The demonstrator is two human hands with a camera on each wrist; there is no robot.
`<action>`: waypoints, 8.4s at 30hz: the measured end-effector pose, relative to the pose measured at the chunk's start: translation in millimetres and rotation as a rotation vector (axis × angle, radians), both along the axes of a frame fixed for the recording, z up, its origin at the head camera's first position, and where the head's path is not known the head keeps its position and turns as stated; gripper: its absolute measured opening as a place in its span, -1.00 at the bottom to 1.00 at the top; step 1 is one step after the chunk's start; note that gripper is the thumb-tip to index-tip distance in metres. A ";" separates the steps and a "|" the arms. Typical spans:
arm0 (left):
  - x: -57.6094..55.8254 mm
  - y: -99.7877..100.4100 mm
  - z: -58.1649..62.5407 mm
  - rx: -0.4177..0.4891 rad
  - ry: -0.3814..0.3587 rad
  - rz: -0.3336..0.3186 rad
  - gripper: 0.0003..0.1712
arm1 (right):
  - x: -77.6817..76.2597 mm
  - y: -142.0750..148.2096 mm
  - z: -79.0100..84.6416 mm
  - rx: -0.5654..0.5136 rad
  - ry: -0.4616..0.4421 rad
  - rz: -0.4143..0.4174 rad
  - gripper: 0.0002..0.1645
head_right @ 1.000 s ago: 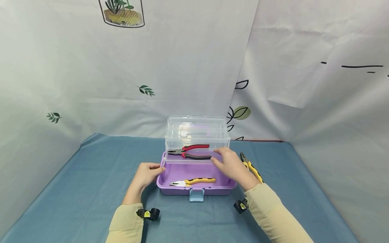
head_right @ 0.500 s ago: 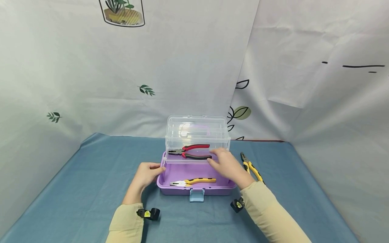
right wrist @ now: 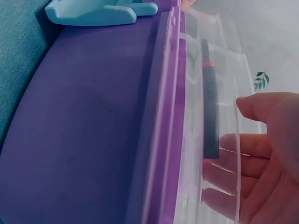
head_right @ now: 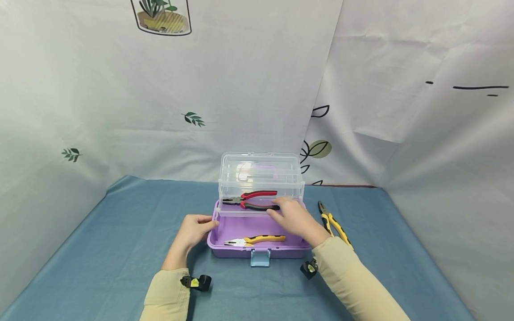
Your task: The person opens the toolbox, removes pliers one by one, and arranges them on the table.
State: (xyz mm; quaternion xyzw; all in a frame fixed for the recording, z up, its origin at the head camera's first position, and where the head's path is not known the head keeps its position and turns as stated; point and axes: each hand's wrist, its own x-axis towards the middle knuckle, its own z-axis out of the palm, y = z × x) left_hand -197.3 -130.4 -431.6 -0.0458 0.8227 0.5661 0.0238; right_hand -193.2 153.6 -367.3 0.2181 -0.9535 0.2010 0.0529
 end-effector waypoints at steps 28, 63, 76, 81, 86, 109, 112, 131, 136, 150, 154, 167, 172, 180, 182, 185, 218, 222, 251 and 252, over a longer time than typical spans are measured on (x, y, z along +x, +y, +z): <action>0.8 0.4 1.5 -0.015 0.009 0.001 -0.67 | -2.2 -5.1 -3.7 -0.023 -0.030 0.039 -0.64; 1.9 -0.4 2.6 -0.017 -0.008 -0.004 -0.67 | 0.9 4.9 15.2 -0.303 -0.245 0.154 -0.74; 1.7 -0.7 2.9 -0.013 -0.006 0.000 -0.67 | -16.8 6.4 15.6 -0.164 -0.347 0.240 -0.82; 0.7 -1.1 2.4 -0.011 -0.009 0.001 -0.66 | -19.9 7.2 13.2 -0.163 -0.318 0.235 -0.82; 0.9 -1.3 1.2 -0.013 -0.012 -0.004 -0.66 | -19.4 5.8 7.4 -0.172 -0.300 0.179 -0.65; 0.7 -1.1 0.9 -0.018 -0.012 0.000 -0.66 | -29.0 -13.6 4.9 -0.094 -0.282 -0.027 -0.23; 0.4 -1.2 1.0 -0.019 -0.011 -0.002 -0.66 | -28.7 -15.0 5.0 -0.119 -0.296 -0.030 -0.33; 0.4 -1.4 1.3 -0.017 -0.016 -0.004 -0.66 | -22.5 -11.2 0.4 -0.219 -0.200 -0.047 -0.03; 0.6 -0.9 1.7 -0.015 -0.007 -0.003 -0.67 | -20.1 -10.7 -1.7 -0.272 -0.196 -0.045 -0.10; 0.8 -0.5 0.8 -0.019 -0.021 0.002 -0.65 | -9.8 -3.7 -2.9 -0.312 -0.145 -0.020 -0.11; 0.9 -0.4 0.9 -0.015 -0.018 0.003 -0.65 | -6.2 0.3 -3.4 -0.303 -0.108 -0.018 -0.11; 2.9 0.0 2.0 -0.003 -0.020 0.001 -0.63 | 0.7 13.8 -7.0 -0.312 -0.031 -0.011 -0.15; 3.1 0.6 1.9 0.002 -0.020 0.003 -0.63 | 3.4 17.7 -9.8 -0.332 -0.005 -0.019 -0.18; 3.7 1.1 2.1 0.001 -0.020 0.003 -0.63 | 9.3 22.4 -12.5 -0.354 0.049 -0.021 -0.20; 3.3 1.4 2.0 0.005 -0.021 0.002 -0.63 | 10.5 24.0 -13.5 -0.345 0.068 -0.022 -0.20; 2.7 1.1 1.8 0.009 -0.020 0.004 -0.64 | 12.1 25.5 -14.9 -0.350 0.086 -0.019 -0.21; 3.3 2.7 -0.1 0.023 -0.015 0.018 -0.66 | 24.5 43.5 -29.0 -0.384 0.225 -0.120 -0.16; 2.9 3.2 0.7 0.022 -0.016 0.019 -0.67 | 26.1 46.6 -29.6 -0.399 0.259 -0.139 -0.16; 1.1 4.6 0.1 0.006 -0.004 0.023 -0.66 | 35.0 75.8 -27.2 -0.453 0.293 -0.298 -0.19; 1.2 4.4 0.1 0.005 -0.003 0.022 -0.66 | 35.1 76.3 -26.8 -0.459 0.289 -0.303 -0.19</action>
